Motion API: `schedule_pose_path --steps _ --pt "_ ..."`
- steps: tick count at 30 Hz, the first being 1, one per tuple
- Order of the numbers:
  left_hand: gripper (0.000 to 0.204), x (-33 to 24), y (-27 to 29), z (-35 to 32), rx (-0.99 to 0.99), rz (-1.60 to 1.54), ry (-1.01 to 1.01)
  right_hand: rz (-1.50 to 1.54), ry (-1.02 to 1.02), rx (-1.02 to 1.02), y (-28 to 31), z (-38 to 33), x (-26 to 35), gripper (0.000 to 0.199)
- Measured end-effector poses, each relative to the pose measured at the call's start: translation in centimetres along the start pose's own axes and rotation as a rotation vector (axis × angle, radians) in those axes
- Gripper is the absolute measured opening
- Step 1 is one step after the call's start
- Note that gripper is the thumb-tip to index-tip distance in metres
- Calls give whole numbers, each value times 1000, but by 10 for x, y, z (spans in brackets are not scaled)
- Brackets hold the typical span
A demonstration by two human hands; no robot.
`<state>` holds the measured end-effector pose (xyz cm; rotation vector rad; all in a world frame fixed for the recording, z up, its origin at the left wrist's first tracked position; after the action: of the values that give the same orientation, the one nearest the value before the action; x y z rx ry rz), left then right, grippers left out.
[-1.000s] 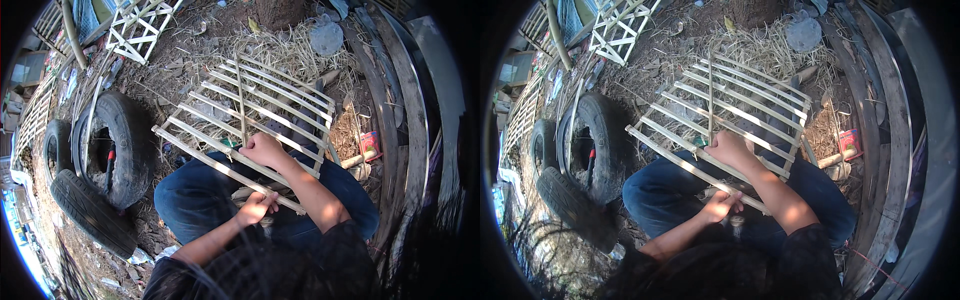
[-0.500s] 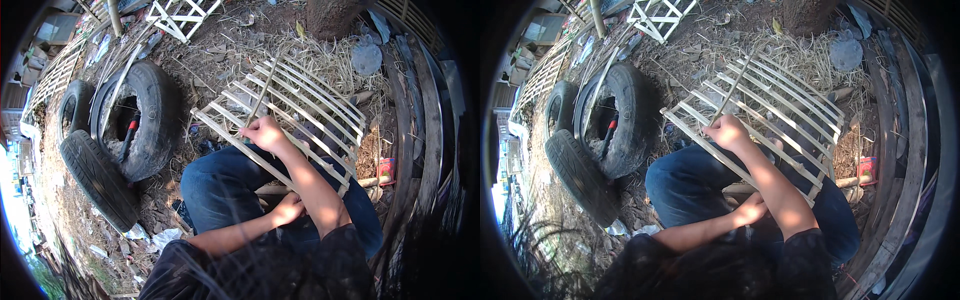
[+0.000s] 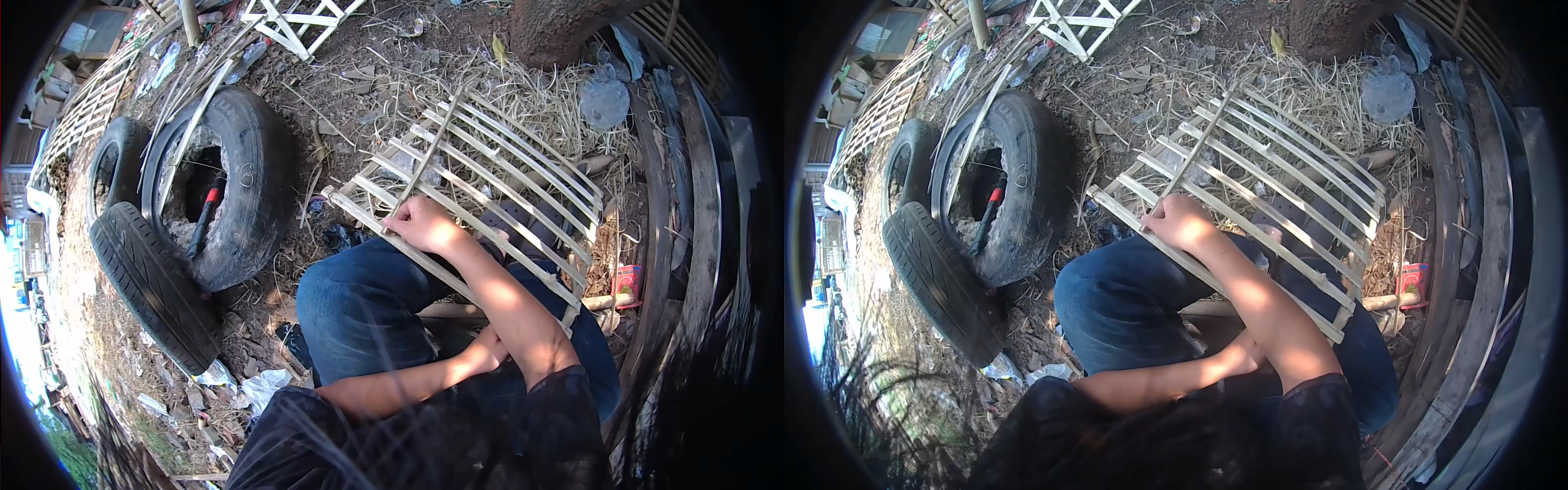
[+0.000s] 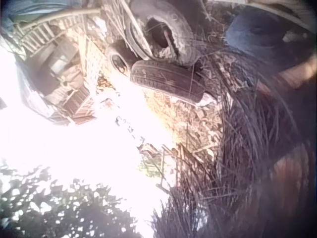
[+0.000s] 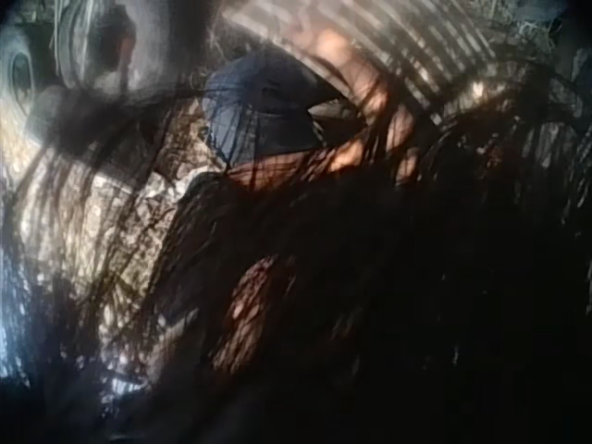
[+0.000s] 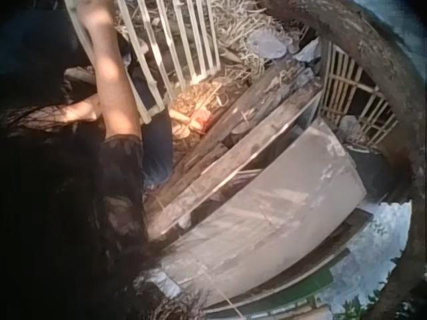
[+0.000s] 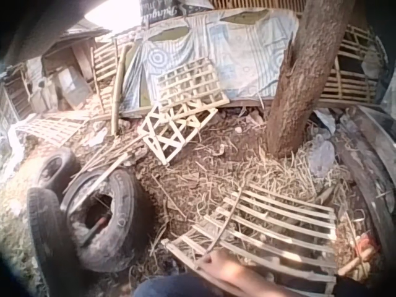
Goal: The person assembles a bamboo lattice by inserting bamboo strips through a pre-constructed frame and securing them with a hammer.
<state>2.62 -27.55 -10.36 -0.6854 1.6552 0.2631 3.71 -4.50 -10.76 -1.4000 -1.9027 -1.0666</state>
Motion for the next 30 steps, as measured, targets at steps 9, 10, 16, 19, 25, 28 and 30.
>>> schedule_pose_path --steps 9,10,16,19,25,28,30 --pt "18 -3 2 0 1 12 11 -17 35 31 -5 -7 -1 38" --pt "18 0 2 -1 23 17 47 -56 32 26 -4 -9 1 38" --pt "16 2 3 1 44 48 39 -129 17 24 4 -20 6 38" --pt "14 11 -4 -2 217 -123 223 -124 168 -11 0 -25 0 36" --pt "27 10 -24 -7 372 -323 274 -32 178 13 8 -49 3 33" --pt "31 -3 -29 -7 404 -283 188 9 189 21 17 -66 15 31" --pt "29 9 -30 -8 457 -130 227 92 219 37 22 -77 17 29"
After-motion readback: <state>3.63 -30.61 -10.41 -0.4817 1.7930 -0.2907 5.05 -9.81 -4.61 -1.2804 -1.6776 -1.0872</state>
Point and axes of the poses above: each hand's wrist, its own z-axis towards the middle knuckle, its own y-axis out of the back of the hand, x = y × z, the point moved 7 cm from there along z, towards the middle knuckle, and after that the axes turned 13 degrees about z, right-handed, at the moved point
